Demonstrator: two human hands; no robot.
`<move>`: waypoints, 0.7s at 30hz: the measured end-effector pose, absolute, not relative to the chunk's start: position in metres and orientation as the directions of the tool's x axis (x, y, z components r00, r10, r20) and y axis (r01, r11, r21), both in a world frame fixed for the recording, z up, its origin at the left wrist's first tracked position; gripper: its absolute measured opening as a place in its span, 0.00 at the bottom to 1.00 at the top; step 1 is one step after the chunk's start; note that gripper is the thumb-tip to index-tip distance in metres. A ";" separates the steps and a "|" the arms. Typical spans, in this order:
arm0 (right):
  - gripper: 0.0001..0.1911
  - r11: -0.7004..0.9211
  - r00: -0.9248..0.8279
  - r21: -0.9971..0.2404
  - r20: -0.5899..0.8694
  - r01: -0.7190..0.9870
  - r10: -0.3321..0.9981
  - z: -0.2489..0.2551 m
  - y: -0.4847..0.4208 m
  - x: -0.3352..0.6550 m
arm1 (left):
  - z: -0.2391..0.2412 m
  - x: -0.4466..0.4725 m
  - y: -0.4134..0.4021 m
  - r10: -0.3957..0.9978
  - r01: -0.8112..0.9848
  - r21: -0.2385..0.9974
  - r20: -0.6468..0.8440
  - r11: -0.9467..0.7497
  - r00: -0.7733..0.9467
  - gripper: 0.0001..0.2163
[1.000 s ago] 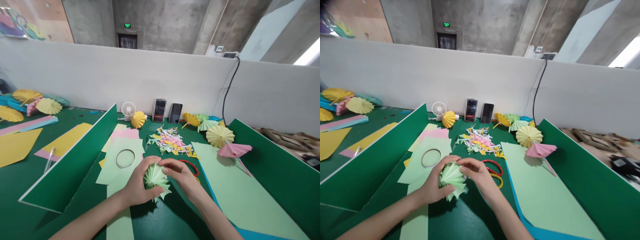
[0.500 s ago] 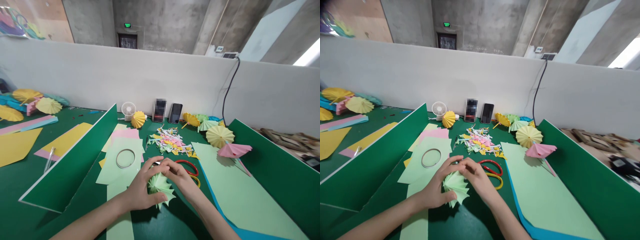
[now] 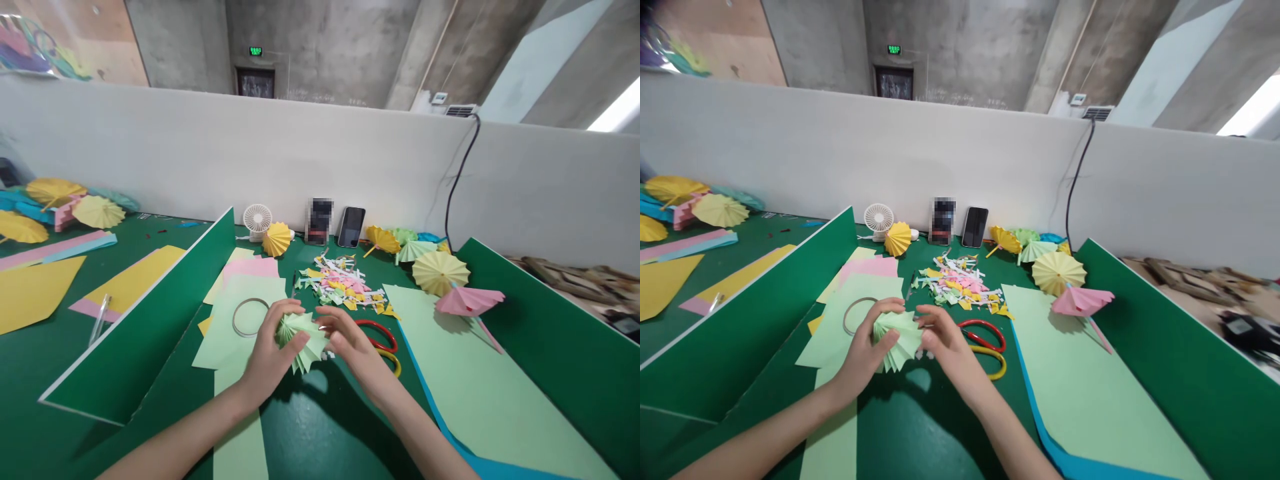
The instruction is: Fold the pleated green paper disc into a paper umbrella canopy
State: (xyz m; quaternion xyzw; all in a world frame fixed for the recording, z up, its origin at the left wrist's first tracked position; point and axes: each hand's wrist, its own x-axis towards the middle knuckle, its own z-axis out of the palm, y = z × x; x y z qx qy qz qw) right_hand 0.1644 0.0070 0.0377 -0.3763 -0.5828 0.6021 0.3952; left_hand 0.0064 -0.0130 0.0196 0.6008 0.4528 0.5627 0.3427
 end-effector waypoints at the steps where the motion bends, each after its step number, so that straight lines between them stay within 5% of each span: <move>1: 0.22 0.028 -0.422 -0.999 0.034 -0.022 0.906 0.037 0.006 0.163 | 0.019 0.006 -0.013 0.933 0.165 0.925 0.355 -0.342 -0.053 0.13; 10: 0.14 -0.043 -0.305 -0.999 -0.048 0.023 0.951 0.032 0.004 0.154 | 0.017 0.003 -0.008 0.930 0.160 0.920 0.335 -0.358 0.152 0.26; 21: 0.16 -0.186 -0.280 -0.977 -0.152 -0.099 0.948 0.026 -0.002 0.148 | 0.020 0.004 -0.007 0.950 0.165 0.937 0.294 -0.309 0.108 0.17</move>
